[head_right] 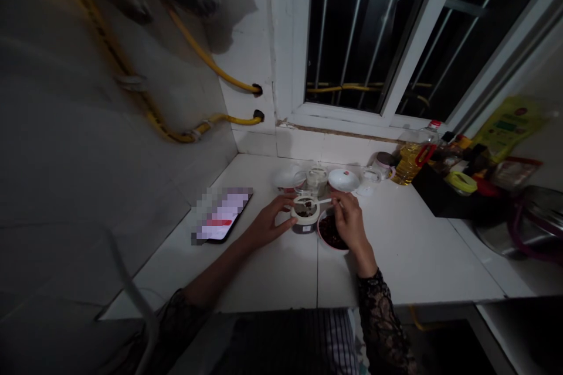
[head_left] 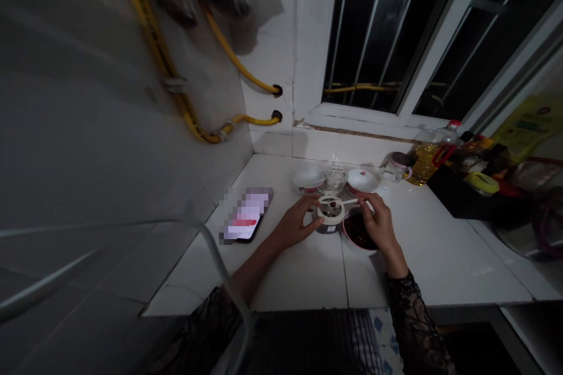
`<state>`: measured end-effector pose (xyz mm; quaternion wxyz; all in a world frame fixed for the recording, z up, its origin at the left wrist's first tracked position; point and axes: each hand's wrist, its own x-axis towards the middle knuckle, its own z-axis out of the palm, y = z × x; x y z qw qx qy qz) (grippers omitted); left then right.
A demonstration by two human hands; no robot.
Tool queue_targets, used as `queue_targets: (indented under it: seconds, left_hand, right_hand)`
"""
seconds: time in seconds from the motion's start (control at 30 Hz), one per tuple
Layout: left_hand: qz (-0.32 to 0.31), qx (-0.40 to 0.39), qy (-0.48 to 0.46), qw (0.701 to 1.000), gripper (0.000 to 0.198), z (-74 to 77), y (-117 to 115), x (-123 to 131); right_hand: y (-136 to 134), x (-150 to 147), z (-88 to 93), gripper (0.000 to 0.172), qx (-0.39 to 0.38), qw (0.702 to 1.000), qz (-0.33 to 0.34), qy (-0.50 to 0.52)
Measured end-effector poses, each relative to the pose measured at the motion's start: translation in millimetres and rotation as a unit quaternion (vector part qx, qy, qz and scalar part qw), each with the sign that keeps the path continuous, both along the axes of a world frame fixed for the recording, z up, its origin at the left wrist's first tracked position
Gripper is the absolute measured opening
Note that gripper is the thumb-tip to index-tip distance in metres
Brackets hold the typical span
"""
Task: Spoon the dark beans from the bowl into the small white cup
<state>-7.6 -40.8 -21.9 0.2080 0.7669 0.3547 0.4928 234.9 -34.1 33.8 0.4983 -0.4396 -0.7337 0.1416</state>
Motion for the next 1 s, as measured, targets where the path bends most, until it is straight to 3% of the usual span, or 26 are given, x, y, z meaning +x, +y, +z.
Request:
queue_targets:
  seconds: [0.13, 0.23, 0.4, 0.57, 0.77, 1.0]
  left_hand:
    - [-0.002, -0.001, -0.001, 1.0, 0.023, 1.4, -0.6, 0.4]
    - [-0.005, 0.0, 0.001, 1.0, 0.022, 2.2, -1.1, 0.2]
    - [0.0, 0.003, 0.004, 1.0, 0.023, -0.3, 0.3, -0.3]
    - [0.0, 0.005, 0.006, 1.0, 0.024, -2.3, 1.3, -0.8]
    - [-0.001, 0.002, 0.0, 1.0, 0.025, -2.2, 0.8, -0.1]
    - [-0.002, 0.003, -0.001, 1.0, 0.025, -3.1, 1.3, -0.4]
  right_hand:
    - [-3.4, -1.9, 1.0, 0.021, 0.105, 0.987, 0.062, -0.105]
    - [-4.3, 6.0, 2.6, 0.019, 0.11, 0.991, 0.026, -0.072]
    - [-0.6, 29.9, -1.1, 0.022, 0.034, 0.997, -0.065, 0.02]
    - [5.2, 41.3, -7.8, 0.022, -0.002, 0.994, -0.104, -0.022]
    - [6.4, 33.6, -8.7, 0.021, -0.059, 0.99, -0.025, -0.125]
    - [7.7, 35.3, -6.1, 0.024, -0.211, 0.976, -0.043, 0.003]
